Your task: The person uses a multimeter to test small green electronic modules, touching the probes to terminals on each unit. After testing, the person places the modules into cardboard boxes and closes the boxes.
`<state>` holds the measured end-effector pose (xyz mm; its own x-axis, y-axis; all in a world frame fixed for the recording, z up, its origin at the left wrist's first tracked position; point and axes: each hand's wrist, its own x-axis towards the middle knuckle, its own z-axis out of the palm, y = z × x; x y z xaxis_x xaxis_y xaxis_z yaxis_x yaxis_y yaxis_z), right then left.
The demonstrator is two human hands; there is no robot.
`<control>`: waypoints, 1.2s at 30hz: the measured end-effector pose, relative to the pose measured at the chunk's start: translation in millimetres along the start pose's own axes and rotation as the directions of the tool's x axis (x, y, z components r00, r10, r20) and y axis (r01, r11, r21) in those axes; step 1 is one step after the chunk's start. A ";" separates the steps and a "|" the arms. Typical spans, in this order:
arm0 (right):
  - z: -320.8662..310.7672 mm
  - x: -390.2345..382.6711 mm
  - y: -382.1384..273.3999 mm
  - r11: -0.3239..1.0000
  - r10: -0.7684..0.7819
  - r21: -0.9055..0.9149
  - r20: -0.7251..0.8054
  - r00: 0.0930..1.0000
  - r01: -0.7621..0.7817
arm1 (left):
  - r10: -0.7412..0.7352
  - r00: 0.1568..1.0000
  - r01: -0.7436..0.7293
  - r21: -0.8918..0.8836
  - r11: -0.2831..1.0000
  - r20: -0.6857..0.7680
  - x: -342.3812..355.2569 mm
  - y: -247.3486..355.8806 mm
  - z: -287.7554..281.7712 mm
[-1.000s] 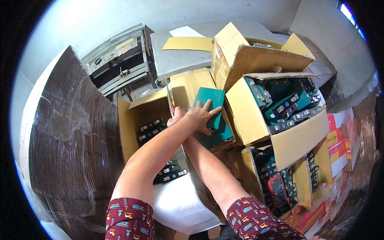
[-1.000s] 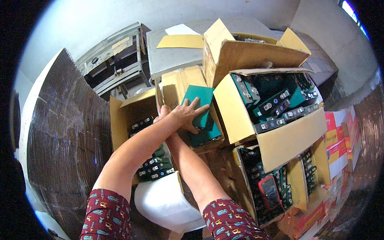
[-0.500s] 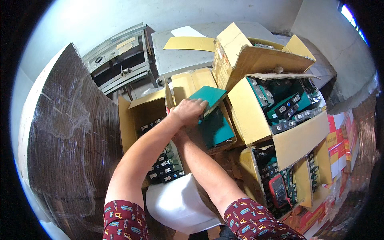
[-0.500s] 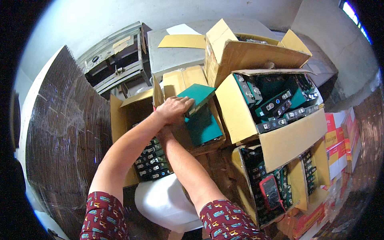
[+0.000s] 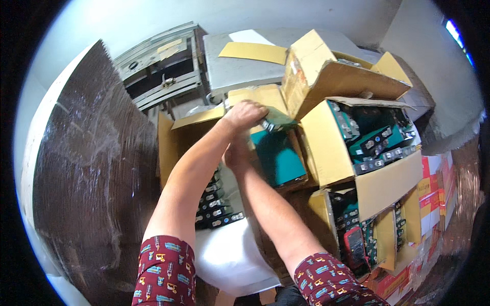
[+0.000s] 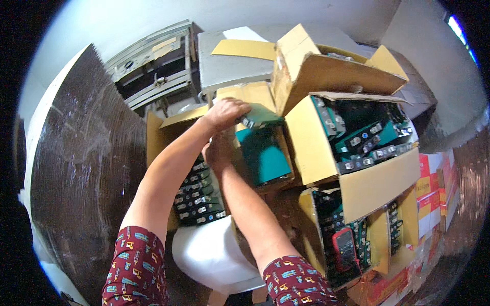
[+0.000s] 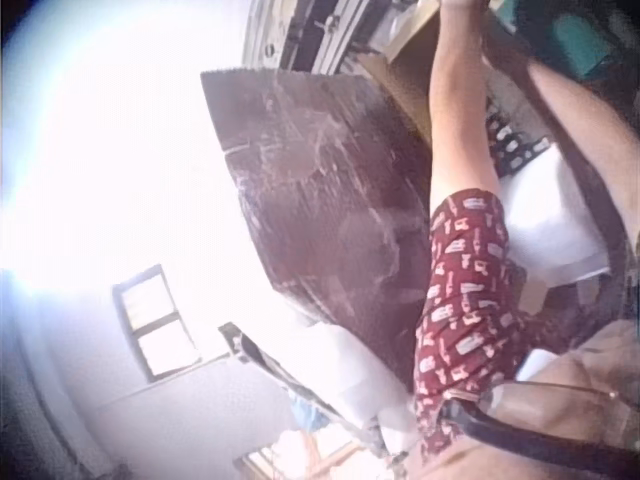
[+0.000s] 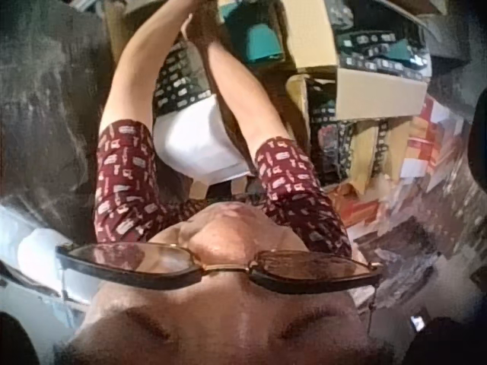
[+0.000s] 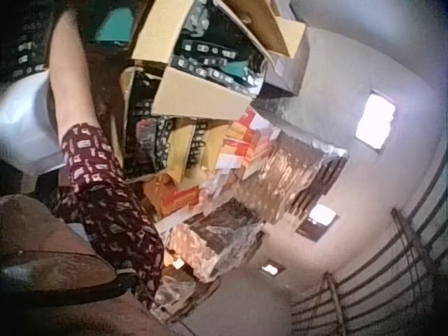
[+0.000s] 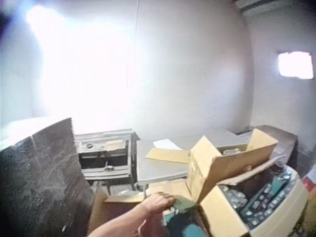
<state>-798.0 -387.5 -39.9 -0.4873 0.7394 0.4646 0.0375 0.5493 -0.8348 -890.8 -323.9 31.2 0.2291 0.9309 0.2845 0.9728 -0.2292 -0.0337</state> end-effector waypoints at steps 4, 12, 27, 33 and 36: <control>-14.2 4.8 35.0 0.957 0.216 -0.231 0.173 0.961 -0.174 | -0.065 0.997 0.063 -0.069 0.996 -0.029 -11.8 13.1 -62.2; -30.0 9.5 15.6 0.986 0.130 -0.116 0.118 0.984 -0.116 | -0.685 0.705 0.629 -0.284 0.724 -0.184 -148.5 46.0 -169.9; -51.1 15.1 -19.6 0.856 0.423 -0.382 0.133 0.896 -0.348 | -0.668 0.633 0.671 0.151 0.725 0.391 -183.2 -62.0 -3.7; -57.6 18.1 -16.2 0.834 0.478 -0.381 0.141 0.867 -0.398 | -0.578 0.327 0.885 -0.028 0.464 0.748 -168.4 -88.8 54.1; -55.5 15.7 -11.3 0.868 0.391 -0.376 0.118 0.913 -0.323 | -0.639 0.398 0.841 0.017 0.541 0.658 -182.2 -75.6 59.2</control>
<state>-757.7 -360.5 -6.7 -0.5333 0.8436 0.0624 0.5184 0.3843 -0.7639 -1004.1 -459.3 -74.8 -0.5082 0.7041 -0.4960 0.7193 0.6637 0.2051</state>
